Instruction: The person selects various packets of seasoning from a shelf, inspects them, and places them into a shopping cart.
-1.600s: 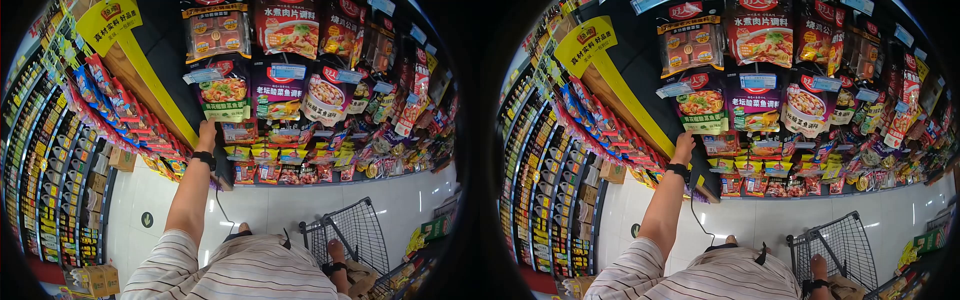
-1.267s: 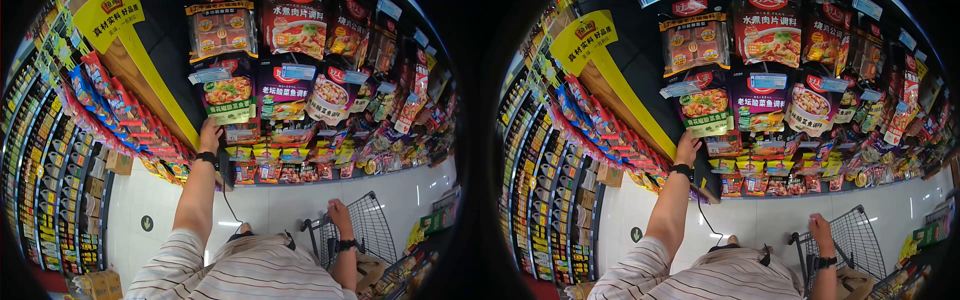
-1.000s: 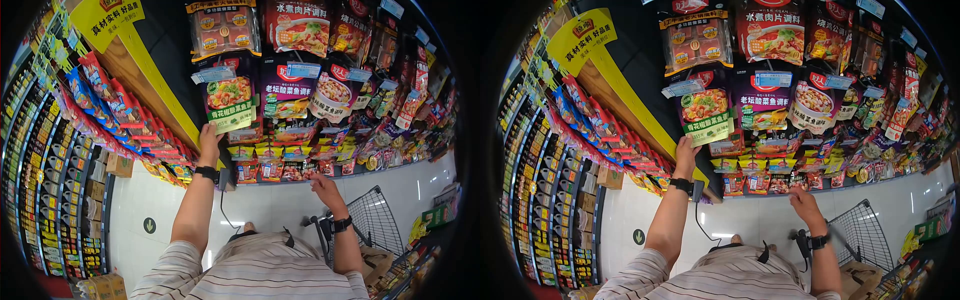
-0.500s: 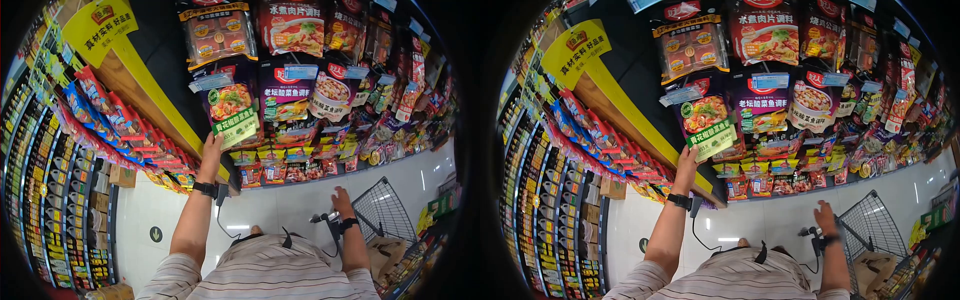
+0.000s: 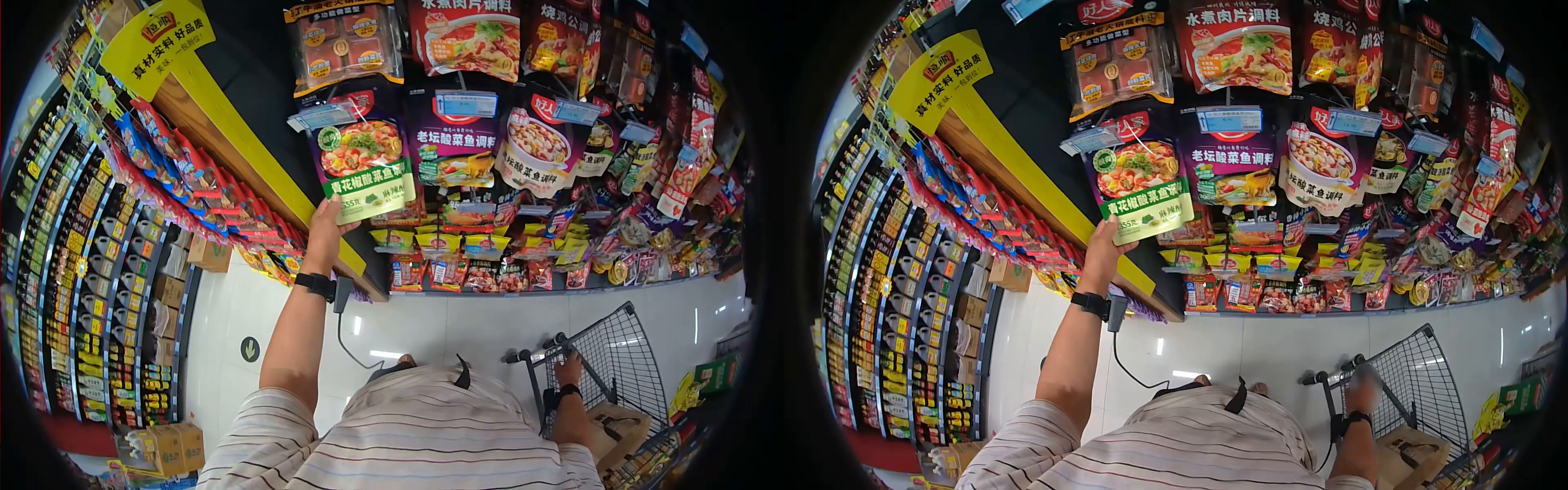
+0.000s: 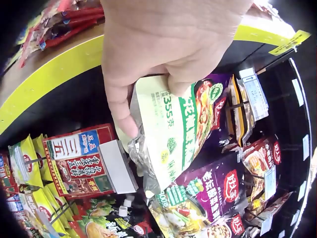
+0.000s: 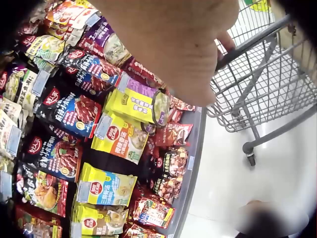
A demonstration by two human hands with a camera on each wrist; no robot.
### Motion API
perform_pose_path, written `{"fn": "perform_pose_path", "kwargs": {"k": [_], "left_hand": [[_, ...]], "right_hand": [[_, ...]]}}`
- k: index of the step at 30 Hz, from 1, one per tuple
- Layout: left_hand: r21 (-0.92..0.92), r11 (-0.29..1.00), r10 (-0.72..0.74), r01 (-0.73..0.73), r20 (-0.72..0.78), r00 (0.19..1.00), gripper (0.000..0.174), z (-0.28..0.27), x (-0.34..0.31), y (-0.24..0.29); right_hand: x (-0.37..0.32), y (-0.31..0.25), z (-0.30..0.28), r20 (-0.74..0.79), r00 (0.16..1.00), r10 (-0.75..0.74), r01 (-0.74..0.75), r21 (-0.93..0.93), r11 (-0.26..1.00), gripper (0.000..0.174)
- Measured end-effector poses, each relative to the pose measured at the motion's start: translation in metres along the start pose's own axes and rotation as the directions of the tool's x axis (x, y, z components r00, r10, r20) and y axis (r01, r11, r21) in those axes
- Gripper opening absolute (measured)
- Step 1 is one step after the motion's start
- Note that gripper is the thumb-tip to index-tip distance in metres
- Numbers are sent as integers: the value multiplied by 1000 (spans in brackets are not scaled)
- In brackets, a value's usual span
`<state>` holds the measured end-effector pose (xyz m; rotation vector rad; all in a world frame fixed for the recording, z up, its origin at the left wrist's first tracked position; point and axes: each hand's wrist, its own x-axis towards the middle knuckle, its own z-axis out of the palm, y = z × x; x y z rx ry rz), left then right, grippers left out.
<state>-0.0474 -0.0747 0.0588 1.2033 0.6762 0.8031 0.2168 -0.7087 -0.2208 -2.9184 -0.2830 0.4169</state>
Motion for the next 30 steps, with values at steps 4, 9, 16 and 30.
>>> {"fn": "perform_pose_path", "kwargs": {"k": [4, 9, 16, 30], "left_hand": [[47, 999, 27, -25, -48, 998, 36, 7, -6, 8], [100, 995, 30, -22, -80, 996, 38, 11, -14, 15], [37, 999, 8, -7, -38, 999, 37, 3, -11, 12], [-21, 999, -34, 35, 36, 999, 40, -14, -6, 21]], "right_hand": [[24, 4, -5, 100, 995, -5, 14, -95, 995, 51], [21, 0, 3, 153, 987, -53, 74, -131, 989, 31], [-27, -30, 19, 148, 981, -124, 145, -137, 980, 27], [-41, -103, 46, 300, 917, -263, 292, -54, 955, 32]]}}
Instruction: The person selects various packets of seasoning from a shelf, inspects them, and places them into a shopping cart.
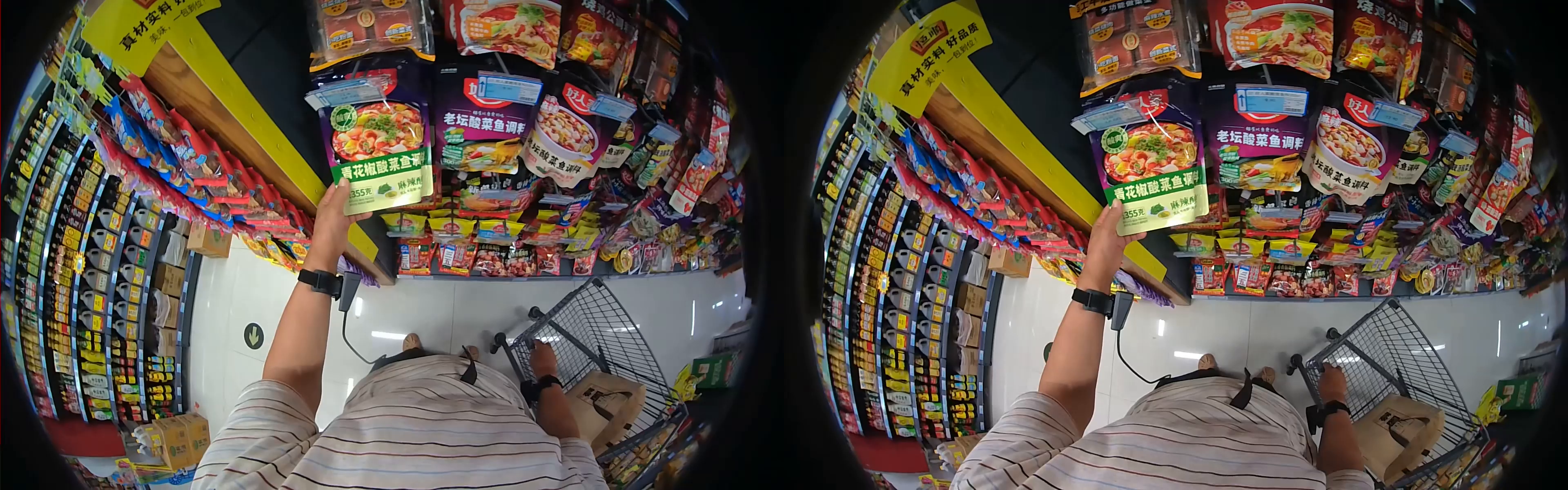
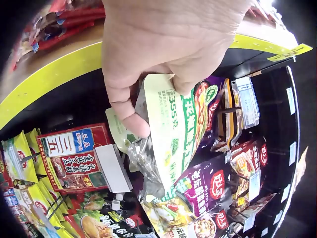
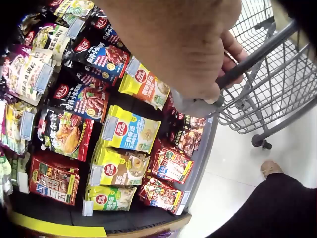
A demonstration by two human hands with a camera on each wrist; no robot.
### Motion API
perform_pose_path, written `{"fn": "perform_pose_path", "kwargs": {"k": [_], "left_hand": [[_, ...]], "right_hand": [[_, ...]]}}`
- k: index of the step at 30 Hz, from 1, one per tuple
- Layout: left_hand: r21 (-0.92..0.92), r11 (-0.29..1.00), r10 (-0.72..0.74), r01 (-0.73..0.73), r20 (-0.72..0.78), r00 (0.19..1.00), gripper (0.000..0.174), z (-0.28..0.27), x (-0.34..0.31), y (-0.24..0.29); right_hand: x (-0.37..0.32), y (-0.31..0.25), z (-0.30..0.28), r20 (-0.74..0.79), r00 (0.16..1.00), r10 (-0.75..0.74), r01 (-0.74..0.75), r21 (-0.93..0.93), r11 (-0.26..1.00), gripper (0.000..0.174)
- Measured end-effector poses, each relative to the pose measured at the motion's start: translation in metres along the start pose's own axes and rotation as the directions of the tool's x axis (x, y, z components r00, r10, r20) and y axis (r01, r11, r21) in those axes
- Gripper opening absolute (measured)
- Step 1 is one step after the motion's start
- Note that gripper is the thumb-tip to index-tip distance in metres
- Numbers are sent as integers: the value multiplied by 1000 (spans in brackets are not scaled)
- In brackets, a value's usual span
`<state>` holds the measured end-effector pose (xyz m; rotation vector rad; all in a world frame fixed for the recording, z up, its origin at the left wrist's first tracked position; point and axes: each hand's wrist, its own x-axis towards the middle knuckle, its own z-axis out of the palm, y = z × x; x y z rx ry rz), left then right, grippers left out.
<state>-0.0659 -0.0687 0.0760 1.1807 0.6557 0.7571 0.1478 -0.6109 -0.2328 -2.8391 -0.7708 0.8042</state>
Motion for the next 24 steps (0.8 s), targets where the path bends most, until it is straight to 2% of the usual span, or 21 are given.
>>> {"fn": "perform_pose_path", "kwargs": {"k": [4, 7, 10, 13, 17, 20, 24], "left_hand": [[-29, 1000, 2, -2, 22, 1000, 40, -1, 0, 2], [-44, 999, -5, 6, 21, 1000, 39, -2, -1, 3], [-54, 999, -5, 7, 34, 999, 37, -2, -2, 5], [-40, 999, -17, 18, 19, 1000, 36, -5, 0, 3], [-20, 1000, -20, 19, -28, 999, 37, -5, 2, 1], [7, 1000, 6, -5, -26, 1000, 38, -6, 2, 1], [34, 999, 42, -41, -25, 999, 40, -6, 3, 1]], "right_hand": [[7, -24, 5, -7, 999, -50, 50, -21, 999, 34], [10, -40, 2, -6, 997, -74, 74, 64, 995, 34], [15, -58, -2, -27, 993, -119, 120, 54, 991, 34], [22, -68, -2, -40, 986, -160, 162, 44, 986, 34], [38, -72, 1, -3, 988, -154, 153, 125, 980, 30], [44, -84, 13, -115, 972, -204, 213, 75, 974, 21], [41, -108, -1, 0, 989, -148, 148, 8, 989, 29]]}}
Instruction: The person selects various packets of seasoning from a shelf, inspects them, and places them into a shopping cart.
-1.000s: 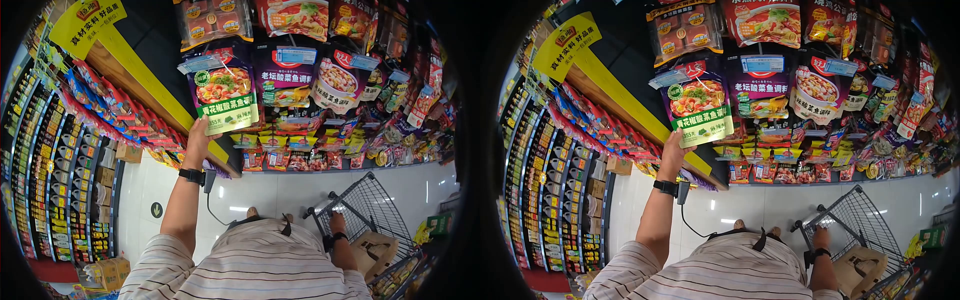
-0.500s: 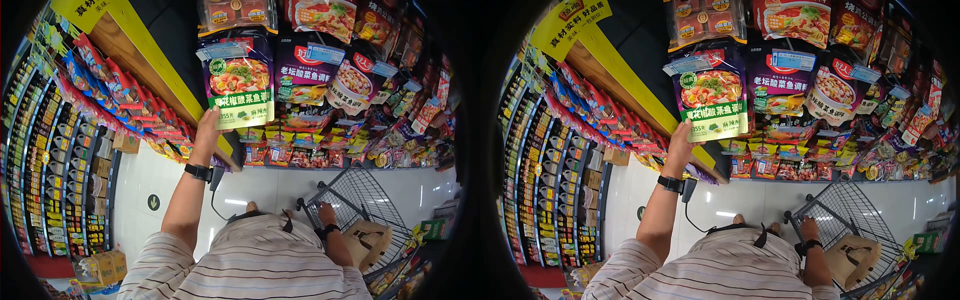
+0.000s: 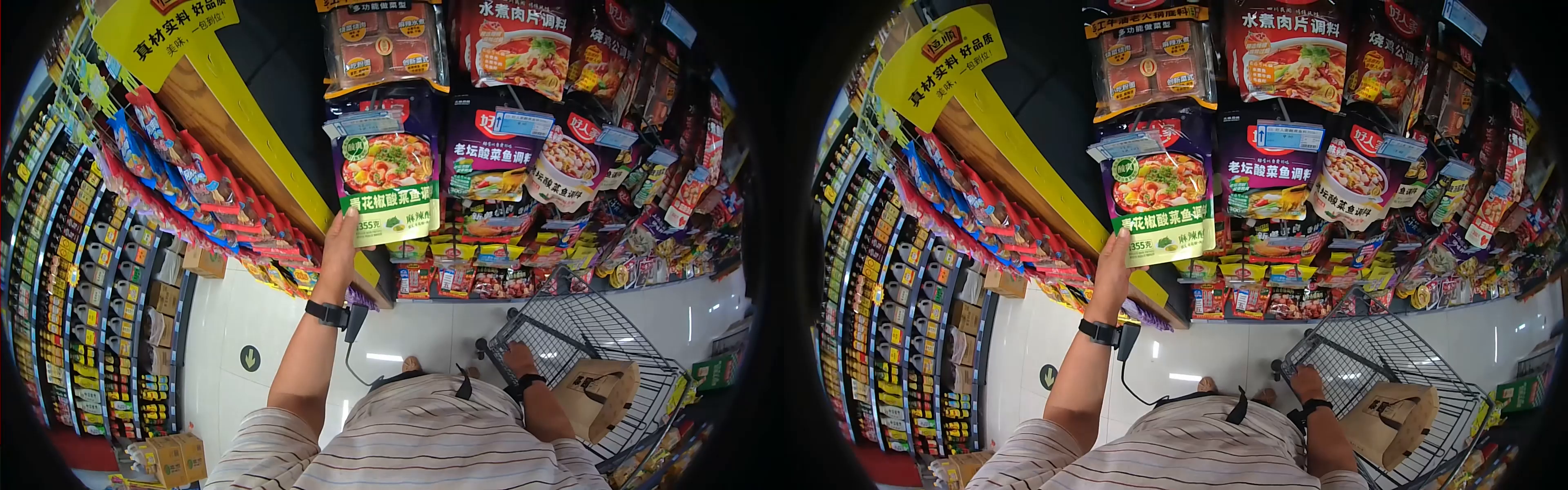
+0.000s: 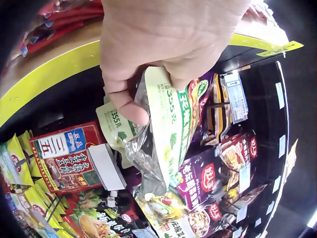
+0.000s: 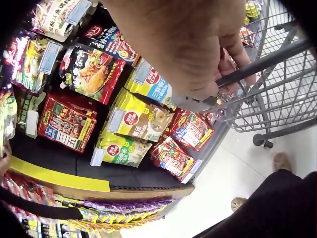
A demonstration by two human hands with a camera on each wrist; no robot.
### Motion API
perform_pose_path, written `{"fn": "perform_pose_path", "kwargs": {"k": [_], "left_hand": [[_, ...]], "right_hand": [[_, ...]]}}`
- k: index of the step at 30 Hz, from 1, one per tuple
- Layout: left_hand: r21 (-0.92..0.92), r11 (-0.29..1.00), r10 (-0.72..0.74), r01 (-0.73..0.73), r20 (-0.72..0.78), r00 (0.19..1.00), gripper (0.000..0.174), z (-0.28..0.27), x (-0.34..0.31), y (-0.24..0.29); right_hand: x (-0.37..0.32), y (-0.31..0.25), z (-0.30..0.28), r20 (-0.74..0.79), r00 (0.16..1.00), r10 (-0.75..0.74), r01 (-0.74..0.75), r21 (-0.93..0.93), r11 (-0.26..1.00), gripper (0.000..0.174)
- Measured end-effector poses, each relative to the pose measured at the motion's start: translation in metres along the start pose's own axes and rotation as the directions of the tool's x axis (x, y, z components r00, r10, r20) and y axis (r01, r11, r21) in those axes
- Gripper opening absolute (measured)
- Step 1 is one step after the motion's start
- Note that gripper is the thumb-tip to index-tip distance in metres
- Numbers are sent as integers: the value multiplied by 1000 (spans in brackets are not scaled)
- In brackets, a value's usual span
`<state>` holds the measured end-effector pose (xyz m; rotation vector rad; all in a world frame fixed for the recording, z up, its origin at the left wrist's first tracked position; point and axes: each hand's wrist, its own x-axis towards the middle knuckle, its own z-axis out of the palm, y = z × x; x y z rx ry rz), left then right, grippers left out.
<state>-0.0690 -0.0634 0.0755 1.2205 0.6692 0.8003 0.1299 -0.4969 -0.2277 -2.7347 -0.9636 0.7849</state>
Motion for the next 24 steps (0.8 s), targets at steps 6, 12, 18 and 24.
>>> {"fn": "perform_pose_path", "kwargs": {"k": [6, 12, 18, 24], "left_hand": [[16, 997, 75, -75, 18, 997, 37, 6, -12, 8], [28, 998, 51, -50, -42, 998, 34, 3, -40, 17], [-36, 995, 93, -94, -31, 995, 34, -4, -67, 22], [-36, 999, 20, -16, 102, 995, 38, -11, -86, 24]], "right_hand": [[5, 1, -1, -29, 996, -80, 82, 85, 993, 28], [15, -30, -55, -75, 975, -211, 224, 298, 928, 31], [-13, -207, -217, -12, 906, -423, 57, 994, 92, 55], [-14, -309, -267, -161, 756, -635, -28, 961, -277, 52]]}}
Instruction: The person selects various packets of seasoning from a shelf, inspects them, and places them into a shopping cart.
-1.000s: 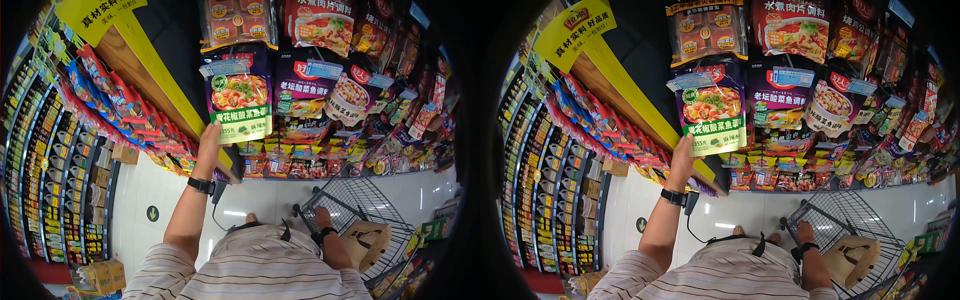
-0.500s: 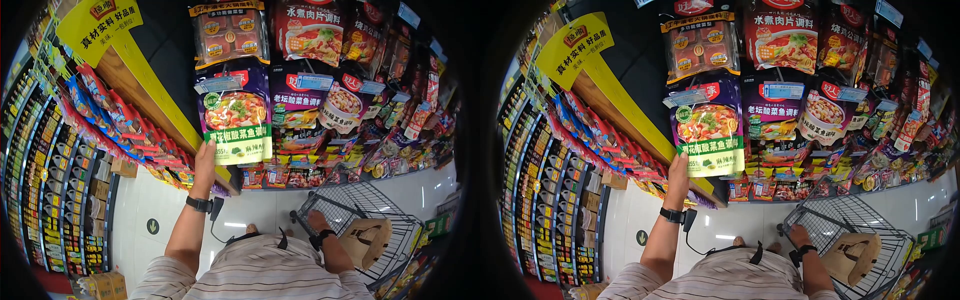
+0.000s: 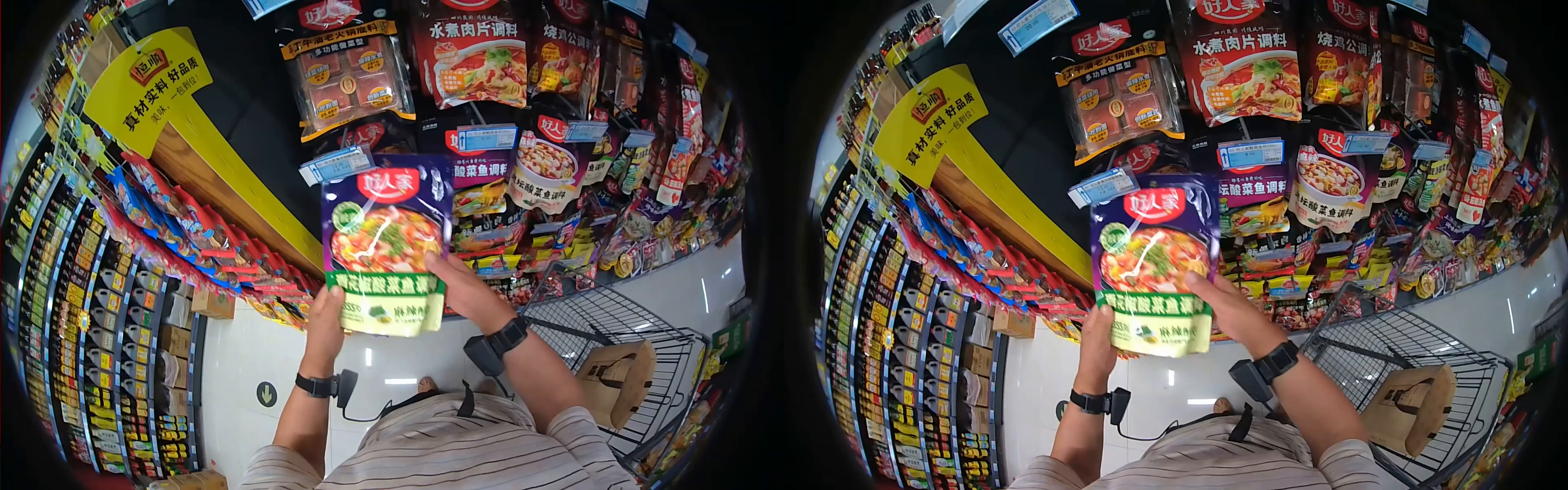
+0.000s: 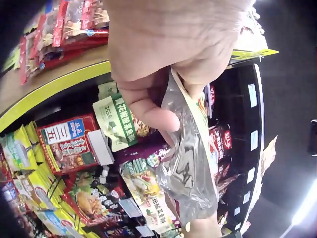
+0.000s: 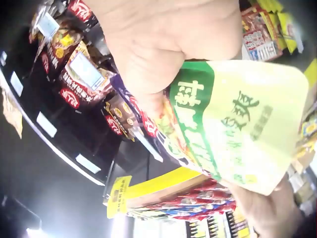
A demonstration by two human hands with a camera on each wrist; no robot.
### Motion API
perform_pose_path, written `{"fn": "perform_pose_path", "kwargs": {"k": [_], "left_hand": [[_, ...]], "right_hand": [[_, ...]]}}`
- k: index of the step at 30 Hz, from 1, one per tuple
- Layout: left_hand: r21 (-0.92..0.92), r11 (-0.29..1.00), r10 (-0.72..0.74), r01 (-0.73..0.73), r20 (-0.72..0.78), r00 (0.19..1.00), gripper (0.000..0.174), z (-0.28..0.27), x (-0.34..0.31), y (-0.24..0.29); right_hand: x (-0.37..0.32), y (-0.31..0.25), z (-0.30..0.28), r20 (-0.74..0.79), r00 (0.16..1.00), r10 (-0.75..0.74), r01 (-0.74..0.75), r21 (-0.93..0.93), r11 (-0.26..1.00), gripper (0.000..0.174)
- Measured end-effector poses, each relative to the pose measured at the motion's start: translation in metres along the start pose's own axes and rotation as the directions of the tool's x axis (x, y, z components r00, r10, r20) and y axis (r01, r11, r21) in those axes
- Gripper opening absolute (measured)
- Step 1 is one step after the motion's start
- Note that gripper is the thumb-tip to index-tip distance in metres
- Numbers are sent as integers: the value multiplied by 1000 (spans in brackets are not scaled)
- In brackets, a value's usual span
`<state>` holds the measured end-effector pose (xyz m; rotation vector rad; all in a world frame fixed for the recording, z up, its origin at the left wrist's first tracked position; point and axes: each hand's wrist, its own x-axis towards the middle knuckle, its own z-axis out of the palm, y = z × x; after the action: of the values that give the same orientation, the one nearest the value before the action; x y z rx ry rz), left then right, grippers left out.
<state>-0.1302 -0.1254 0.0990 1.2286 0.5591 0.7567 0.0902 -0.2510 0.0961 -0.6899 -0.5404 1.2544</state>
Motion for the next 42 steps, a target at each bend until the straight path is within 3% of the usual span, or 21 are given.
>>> {"fn": "perform_pose_path", "kwargs": {"k": [1, 3, 6, 8, 10, 11, 13, 14, 19, 21, 23, 29, 42], "left_hand": [[89, 995, 42, -41, -2, 999, 38, -2, -5, -6], [-8, 993, -116, 116, 22, 993, 39, -4, -21, -4], [68, 980, -189, 188, 3, 982, 42, -17, -33, -24], [225, 932, -306, 284, 68, 950, 43, -15, -40, -23], [421, 845, -404, 329, 102, 909, 46, -13, -42, -25], [360, 881, -367, 305, 116, 923, 47, -9, -41, -28], [230, 940, -286, 252, 133, 949, 49, 3, -33, -33], [117, 942, -329, 313, 156, 931, 51, 6, -26, -35], [-80, 938, -323, 338, 154, 934, 39, 42, -7, -26], [-145, 923, -328, 356, 187, 926, 37, 49, -5, -24], [-192, 927, -283, 323, 209, 936, 37, 56, -3, -24], [-214, 894, -352, 394, 211, 912, 40, 63, -1, -21], [-282, 866, -343, 412, 264, 901, 49, 53, 3, -37]], "right_hand": [[1, -2, 7, -12, 1000, 4, -3, 21, 1000, 52], [-4, -8, 19, -39, 999, 20, -18, 63, 998, 51], [-21, 7, 12, -126, 991, 37, -36, 10, 999, 48], [-34, 21, -1, -186, 981, 46, -56, -44, 997, 48], [-47, 35, -21, -244, 960, 140, -141, 14, 990, 47], [-53, 40, -26, -272, 943, 190, -184, 45, 982, 47], [-63, 39, -25, -293, 946, 138, -144, 2, 990, 47], [-67, 41, -30, -288, 951, 108, -119, -20, 993, 47], [-79, 30, -28, -333, 938, 98, -70, 96, 993, 47], [-83, 23, -31, -350, 932, 98, -74, 81, 994, 54], [-86, 18, -30, -348, 934, 79, -54, 82, 995, 50], [-94, 11, -30, -347, 935, 67, -44, 74, 996, 52], [-86, 25, -38, -351, 932, 88, -40, 142, 989, 60]]}}
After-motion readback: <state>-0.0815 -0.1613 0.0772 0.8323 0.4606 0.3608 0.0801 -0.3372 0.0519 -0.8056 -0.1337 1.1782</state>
